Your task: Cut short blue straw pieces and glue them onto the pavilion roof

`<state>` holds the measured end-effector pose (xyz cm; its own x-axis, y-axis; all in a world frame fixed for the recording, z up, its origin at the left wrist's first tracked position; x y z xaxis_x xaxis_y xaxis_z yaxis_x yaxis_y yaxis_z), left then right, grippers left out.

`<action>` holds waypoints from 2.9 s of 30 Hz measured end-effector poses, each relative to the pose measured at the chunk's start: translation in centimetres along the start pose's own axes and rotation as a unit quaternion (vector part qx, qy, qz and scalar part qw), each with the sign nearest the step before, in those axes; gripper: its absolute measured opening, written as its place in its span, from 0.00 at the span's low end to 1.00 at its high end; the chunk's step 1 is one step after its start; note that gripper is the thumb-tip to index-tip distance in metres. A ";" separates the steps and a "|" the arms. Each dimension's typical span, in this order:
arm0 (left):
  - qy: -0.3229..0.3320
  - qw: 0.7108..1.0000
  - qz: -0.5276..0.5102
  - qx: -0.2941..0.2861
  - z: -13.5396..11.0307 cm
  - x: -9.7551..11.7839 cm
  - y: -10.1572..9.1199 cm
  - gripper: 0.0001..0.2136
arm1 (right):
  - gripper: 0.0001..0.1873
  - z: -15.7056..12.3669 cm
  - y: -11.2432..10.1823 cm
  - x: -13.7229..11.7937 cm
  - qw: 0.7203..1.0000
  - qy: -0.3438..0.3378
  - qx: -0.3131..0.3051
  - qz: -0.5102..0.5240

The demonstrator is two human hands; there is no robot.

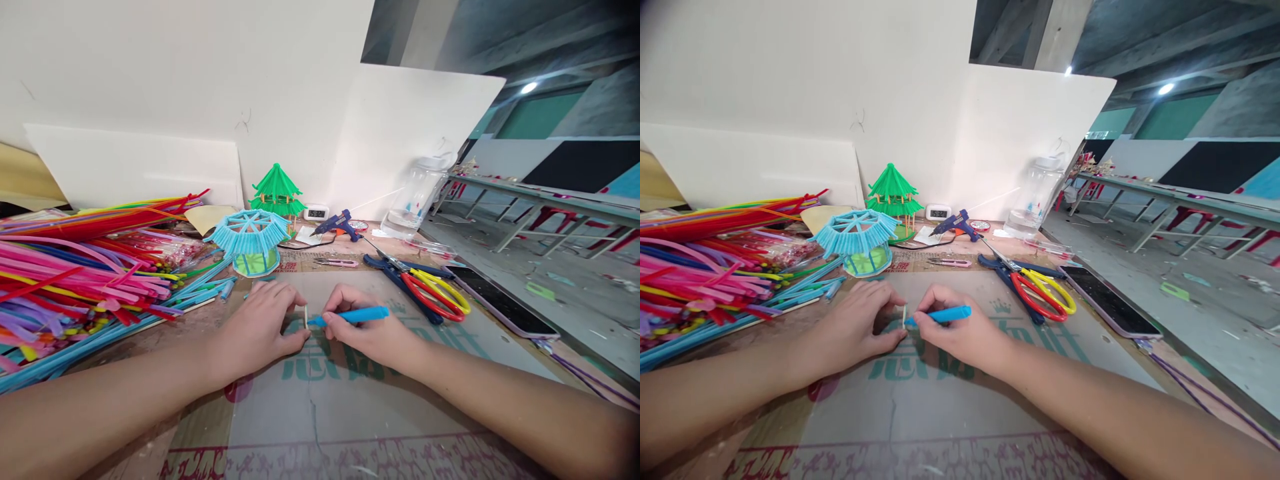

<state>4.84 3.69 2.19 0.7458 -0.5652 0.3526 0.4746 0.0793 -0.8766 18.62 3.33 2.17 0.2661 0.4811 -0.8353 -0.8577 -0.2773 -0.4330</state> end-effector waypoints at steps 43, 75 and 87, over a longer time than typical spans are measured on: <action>0.004 1.000 -0.002 0.006 0.0 0.0 0.0 0.12 | 0.09 0.0 0.0 0.1 1.000 0.000 -0.011 -0.019; 0.017 1.000 0.010 0.007 0.0 0.2 -0.2 0.12 | 0.08 0.1 0.2 0.0 1.000 -0.001 -0.018 -0.015; 0.008 1.000 0.001 -0.004 0.1 0.0 0.0 0.12 | 0.08 0.0 -0.2 -0.2 1.000 0.005 0.006 -0.004</action>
<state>4.89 3.76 2.22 0.7397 -0.5777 0.3452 0.4691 0.0749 -0.8799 18.73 3.33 2.41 0.2785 0.4744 -0.8351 -0.8601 -0.2637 -0.4366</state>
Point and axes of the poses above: each hand's wrist, its own z-axis towards the middle knuckle, its own y-axis out of the palm, x = y × z, the point moved 8 cm from there along z, towards the middle knuckle, and after that the axes turned 9 degrees about -y, right-handed, at the moved point
